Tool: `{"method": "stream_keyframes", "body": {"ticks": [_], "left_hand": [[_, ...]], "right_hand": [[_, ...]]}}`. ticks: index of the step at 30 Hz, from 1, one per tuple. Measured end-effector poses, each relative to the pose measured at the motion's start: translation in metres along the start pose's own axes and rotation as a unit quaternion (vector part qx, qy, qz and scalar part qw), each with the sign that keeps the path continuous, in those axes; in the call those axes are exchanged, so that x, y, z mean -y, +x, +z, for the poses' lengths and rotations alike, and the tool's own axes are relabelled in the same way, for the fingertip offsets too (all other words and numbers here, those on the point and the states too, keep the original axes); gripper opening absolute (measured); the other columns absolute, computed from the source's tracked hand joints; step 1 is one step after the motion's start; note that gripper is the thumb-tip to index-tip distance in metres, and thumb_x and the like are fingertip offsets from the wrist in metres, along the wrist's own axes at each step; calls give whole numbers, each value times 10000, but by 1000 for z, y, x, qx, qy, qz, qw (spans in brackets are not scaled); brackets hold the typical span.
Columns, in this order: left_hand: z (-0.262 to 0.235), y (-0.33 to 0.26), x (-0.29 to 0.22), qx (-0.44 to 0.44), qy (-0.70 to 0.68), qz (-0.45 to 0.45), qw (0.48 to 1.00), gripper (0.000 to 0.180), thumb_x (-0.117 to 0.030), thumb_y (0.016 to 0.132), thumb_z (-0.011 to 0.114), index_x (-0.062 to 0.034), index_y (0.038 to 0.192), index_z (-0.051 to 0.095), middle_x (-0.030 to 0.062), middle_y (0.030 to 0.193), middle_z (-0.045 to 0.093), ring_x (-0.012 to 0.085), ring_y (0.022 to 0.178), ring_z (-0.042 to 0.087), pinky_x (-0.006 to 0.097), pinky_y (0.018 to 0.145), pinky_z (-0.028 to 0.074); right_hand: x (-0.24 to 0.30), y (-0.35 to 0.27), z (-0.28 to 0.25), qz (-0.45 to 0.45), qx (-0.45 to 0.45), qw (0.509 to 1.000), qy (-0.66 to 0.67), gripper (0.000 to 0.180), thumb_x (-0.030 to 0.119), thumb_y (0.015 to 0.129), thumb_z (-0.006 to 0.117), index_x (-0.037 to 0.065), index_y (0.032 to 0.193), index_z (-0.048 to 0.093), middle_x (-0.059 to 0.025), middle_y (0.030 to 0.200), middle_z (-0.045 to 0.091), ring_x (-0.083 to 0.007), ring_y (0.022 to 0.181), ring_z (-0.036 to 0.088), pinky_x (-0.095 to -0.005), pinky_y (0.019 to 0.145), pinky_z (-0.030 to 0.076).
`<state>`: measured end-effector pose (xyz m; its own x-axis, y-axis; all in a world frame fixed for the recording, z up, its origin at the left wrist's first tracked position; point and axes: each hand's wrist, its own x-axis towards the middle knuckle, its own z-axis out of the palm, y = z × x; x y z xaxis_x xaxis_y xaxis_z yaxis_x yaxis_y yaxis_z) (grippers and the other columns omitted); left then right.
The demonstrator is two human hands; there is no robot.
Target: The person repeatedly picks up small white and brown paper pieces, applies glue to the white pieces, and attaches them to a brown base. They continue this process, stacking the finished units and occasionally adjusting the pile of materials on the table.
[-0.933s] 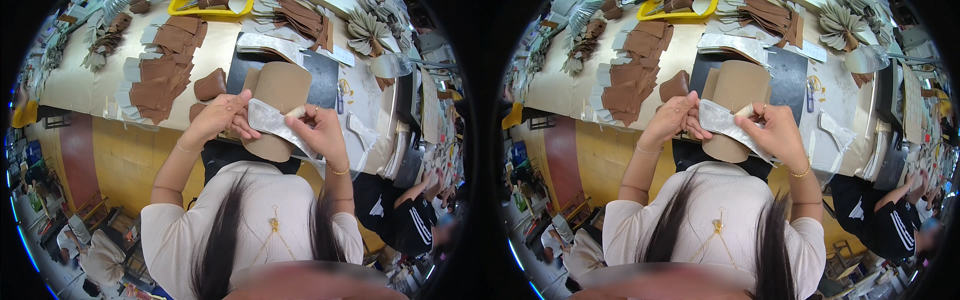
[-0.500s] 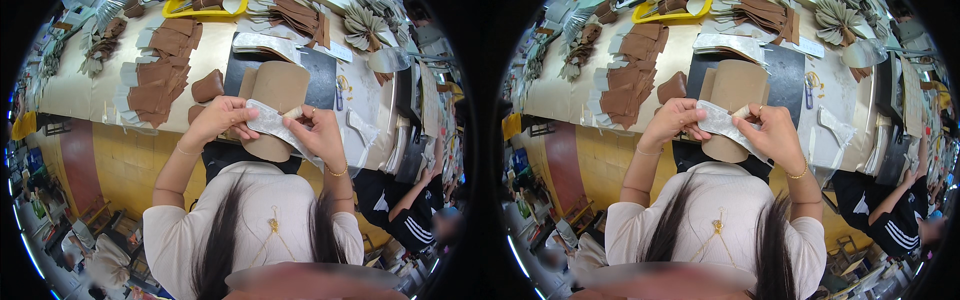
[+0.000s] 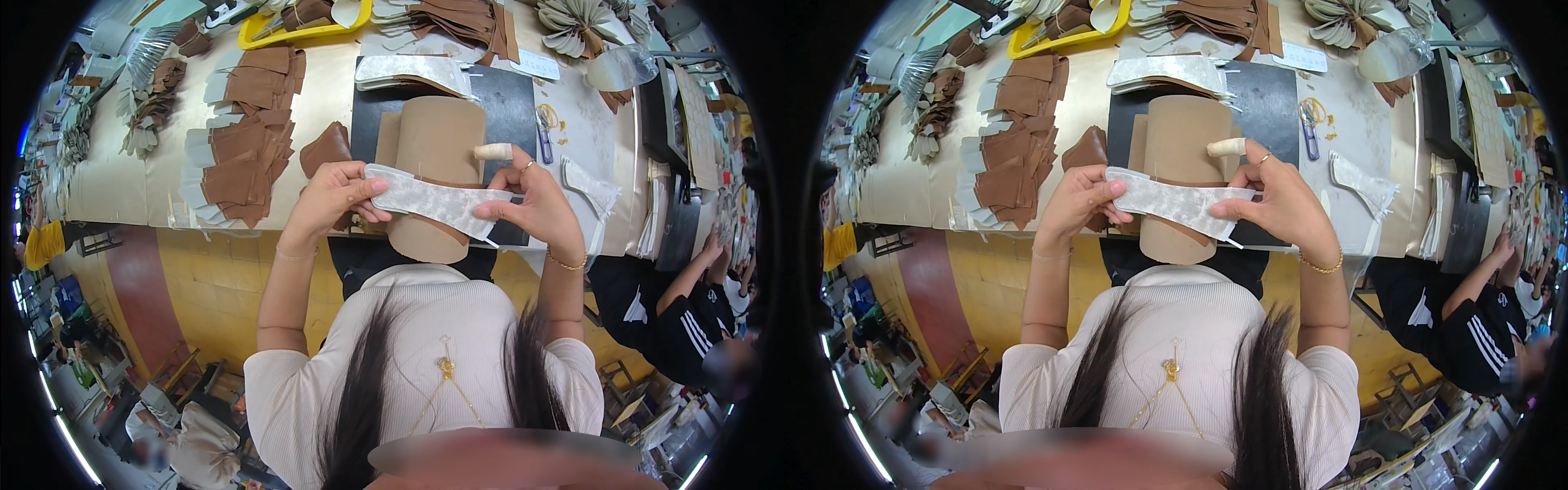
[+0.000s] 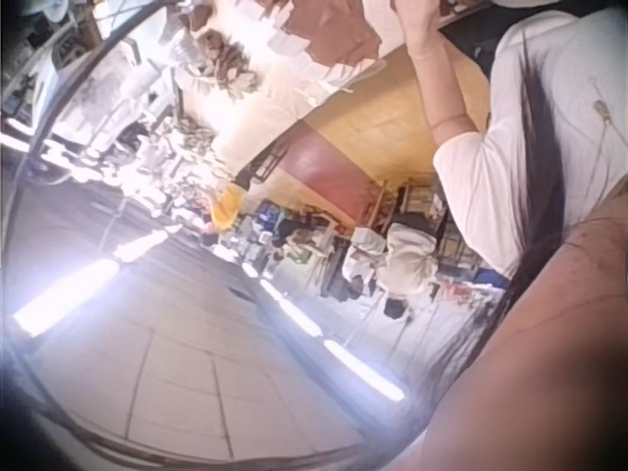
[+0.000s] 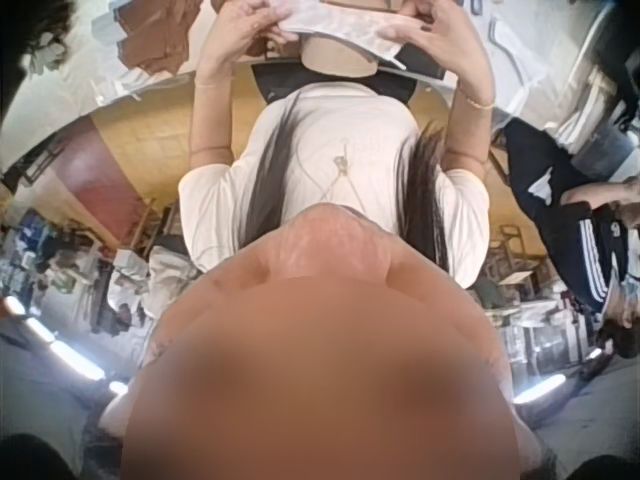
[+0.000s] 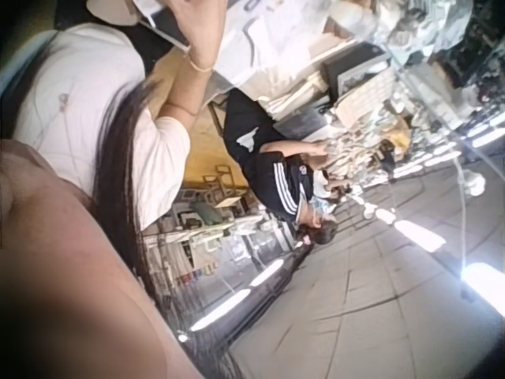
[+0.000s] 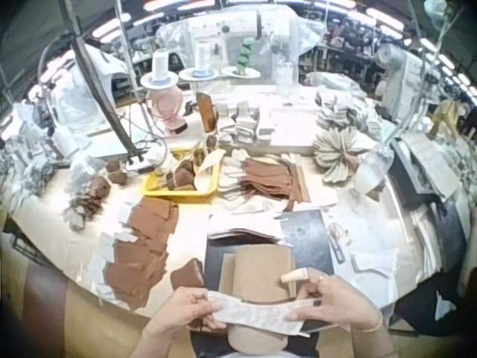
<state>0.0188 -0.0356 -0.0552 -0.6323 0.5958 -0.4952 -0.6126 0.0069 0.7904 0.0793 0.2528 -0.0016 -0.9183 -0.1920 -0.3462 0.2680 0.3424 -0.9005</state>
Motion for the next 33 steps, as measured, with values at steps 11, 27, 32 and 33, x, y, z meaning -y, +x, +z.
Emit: {"method": "stream_keyframes", "body": {"ticks": [11,27,32,33], "left_hand": [[-3,15,17,32,-69,-34,997,284,-178,901,635,71,1035,606,143,847,678,173,623,683,220,567,572],[3,22,23,32,-89,81,992,218,-143,874,640,45,975,601,131,849,672,191,641,677,288,593,580],[-5,29,25,67,-114,5,991,263,-157,885,645,71,1008,596,144,828,673,182,597,669,293,578,584],[-6,30,23,66,-112,2,991,261,-156,886,644,71,1007,597,145,825,673,181,596,669,288,574,581]], "right_hand": [[-42,9,17,25,-83,993,76,855,158,651,856,83,1346,363,3,774,526,-76,724,529,-234,665,461],[4,15,80,-324,-83,867,-369,669,626,842,436,170,1326,516,-143,1394,442,-313,1347,336,-488,1134,162],[-37,8,76,-307,-126,934,-135,689,637,920,258,190,1428,390,-190,1499,278,-331,1422,171,-470,1146,74],[-46,9,81,-314,-150,934,-85,683,629,927,252,197,1447,346,-187,1512,244,-330,1428,144,-471,1145,65]]}}
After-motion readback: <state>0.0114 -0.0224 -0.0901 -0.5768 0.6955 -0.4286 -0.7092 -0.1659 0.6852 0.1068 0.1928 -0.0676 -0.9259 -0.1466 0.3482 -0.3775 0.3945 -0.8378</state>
